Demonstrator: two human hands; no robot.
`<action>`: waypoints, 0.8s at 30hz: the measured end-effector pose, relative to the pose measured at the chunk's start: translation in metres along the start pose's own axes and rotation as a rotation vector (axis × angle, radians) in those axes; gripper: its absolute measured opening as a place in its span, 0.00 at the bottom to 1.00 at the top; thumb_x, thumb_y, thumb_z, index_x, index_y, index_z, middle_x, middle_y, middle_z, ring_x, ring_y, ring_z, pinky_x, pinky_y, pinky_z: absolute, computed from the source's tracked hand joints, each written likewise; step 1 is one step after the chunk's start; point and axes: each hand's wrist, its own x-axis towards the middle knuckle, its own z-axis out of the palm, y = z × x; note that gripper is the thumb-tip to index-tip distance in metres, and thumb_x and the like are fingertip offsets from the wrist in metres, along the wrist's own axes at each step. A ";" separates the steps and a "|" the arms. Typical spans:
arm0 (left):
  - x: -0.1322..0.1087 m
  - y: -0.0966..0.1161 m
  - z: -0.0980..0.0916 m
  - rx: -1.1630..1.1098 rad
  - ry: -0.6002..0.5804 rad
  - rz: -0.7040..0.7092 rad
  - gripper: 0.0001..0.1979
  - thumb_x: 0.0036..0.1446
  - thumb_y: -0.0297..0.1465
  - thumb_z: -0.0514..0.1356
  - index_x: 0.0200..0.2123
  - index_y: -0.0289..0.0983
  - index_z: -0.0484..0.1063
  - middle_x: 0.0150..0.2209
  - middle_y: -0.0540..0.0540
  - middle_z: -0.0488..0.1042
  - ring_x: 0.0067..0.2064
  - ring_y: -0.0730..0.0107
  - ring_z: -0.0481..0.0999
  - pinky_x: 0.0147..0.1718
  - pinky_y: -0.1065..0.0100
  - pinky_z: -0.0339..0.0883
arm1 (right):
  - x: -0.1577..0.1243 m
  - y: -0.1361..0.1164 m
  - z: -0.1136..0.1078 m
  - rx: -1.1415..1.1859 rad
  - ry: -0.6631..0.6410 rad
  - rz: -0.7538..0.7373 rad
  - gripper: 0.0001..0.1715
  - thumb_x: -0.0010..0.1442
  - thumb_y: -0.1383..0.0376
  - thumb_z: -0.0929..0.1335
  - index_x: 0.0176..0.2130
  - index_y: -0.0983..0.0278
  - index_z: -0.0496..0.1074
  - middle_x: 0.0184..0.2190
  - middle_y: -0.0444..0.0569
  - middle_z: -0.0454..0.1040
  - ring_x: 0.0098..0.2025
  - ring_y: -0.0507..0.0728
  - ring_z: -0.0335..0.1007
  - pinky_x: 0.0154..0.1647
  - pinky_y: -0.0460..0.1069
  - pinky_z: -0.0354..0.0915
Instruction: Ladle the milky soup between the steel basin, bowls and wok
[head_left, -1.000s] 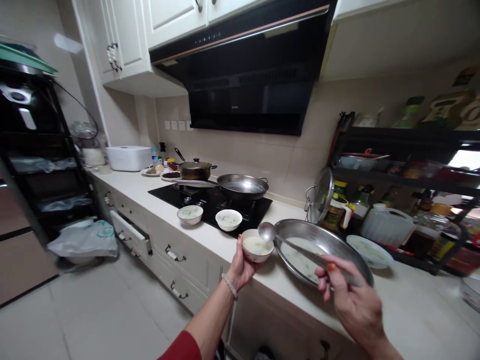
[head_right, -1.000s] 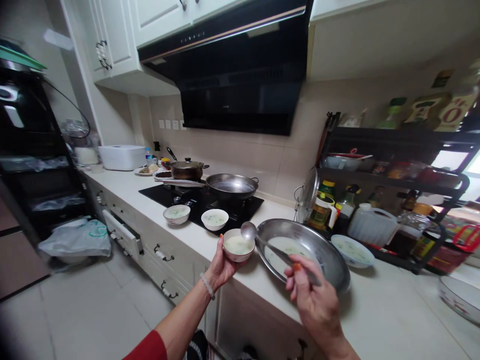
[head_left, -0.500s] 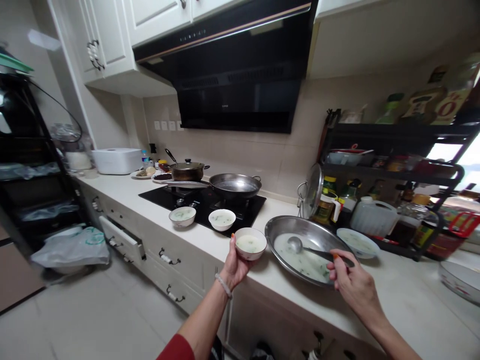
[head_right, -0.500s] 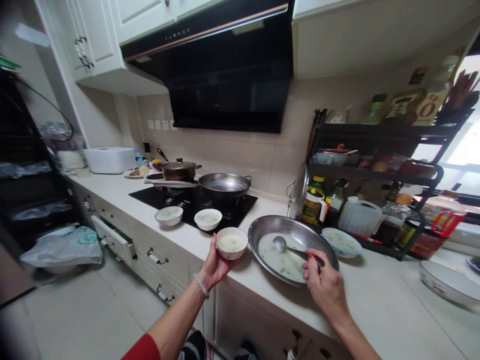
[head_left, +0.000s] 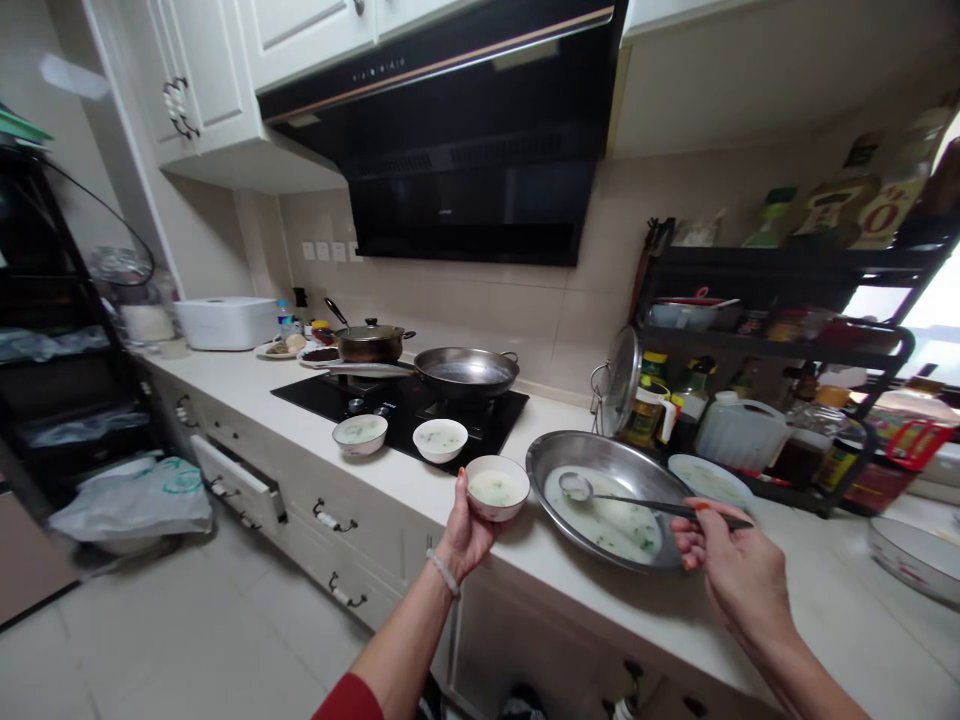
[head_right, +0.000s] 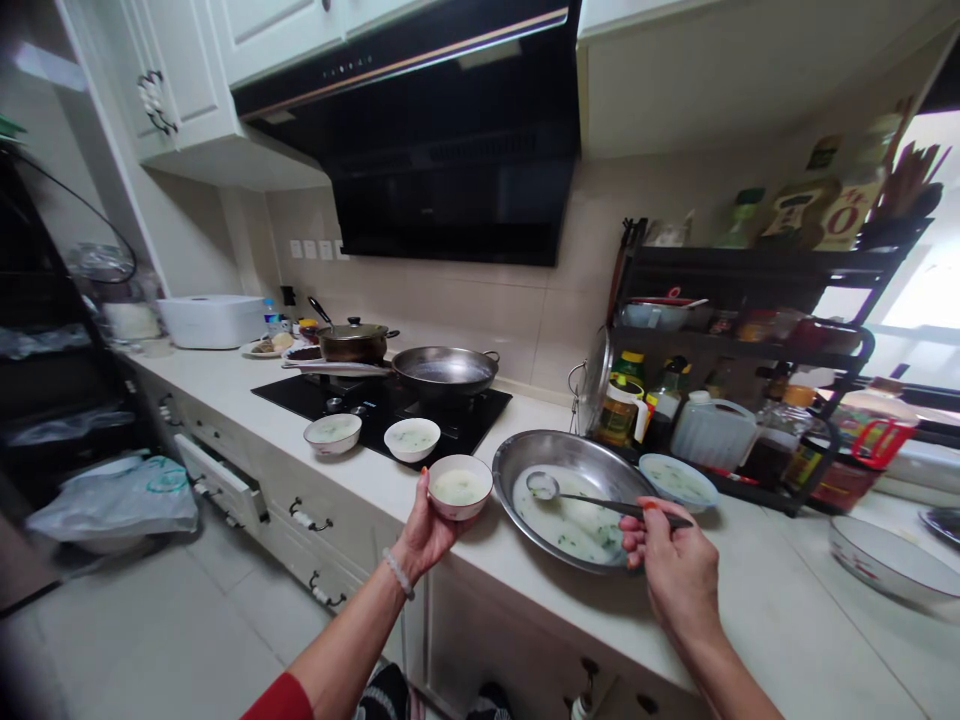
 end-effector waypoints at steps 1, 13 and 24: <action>0.000 0.000 0.000 0.000 0.002 0.000 0.32 0.64 0.50 0.50 0.63 0.36 0.61 0.52 0.35 0.76 0.54 0.49 0.75 0.49 0.51 0.71 | 0.000 -0.001 0.000 0.007 -0.002 0.001 0.26 0.37 0.54 0.74 0.35 0.63 0.69 0.18 0.47 0.73 0.17 0.53 0.64 0.11 0.44 0.59; -0.001 0.001 0.003 0.002 0.029 0.000 0.32 0.64 0.51 0.49 0.63 0.37 0.61 0.53 0.35 0.75 0.55 0.49 0.74 0.50 0.51 0.70 | -0.002 -0.008 0.002 0.035 -0.009 0.009 0.25 0.36 0.56 0.73 0.35 0.64 0.68 0.17 0.47 0.73 0.16 0.52 0.63 0.11 0.43 0.58; -0.003 0.001 0.004 0.008 0.028 0.002 0.31 0.65 0.50 0.48 0.63 0.37 0.61 0.54 0.36 0.75 0.55 0.50 0.74 0.50 0.51 0.71 | -0.005 -0.020 0.009 0.106 -0.027 -0.012 0.26 0.37 0.55 0.76 0.34 0.65 0.69 0.18 0.45 0.72 0.16 0.51 0.64 0.10 0.42 0.57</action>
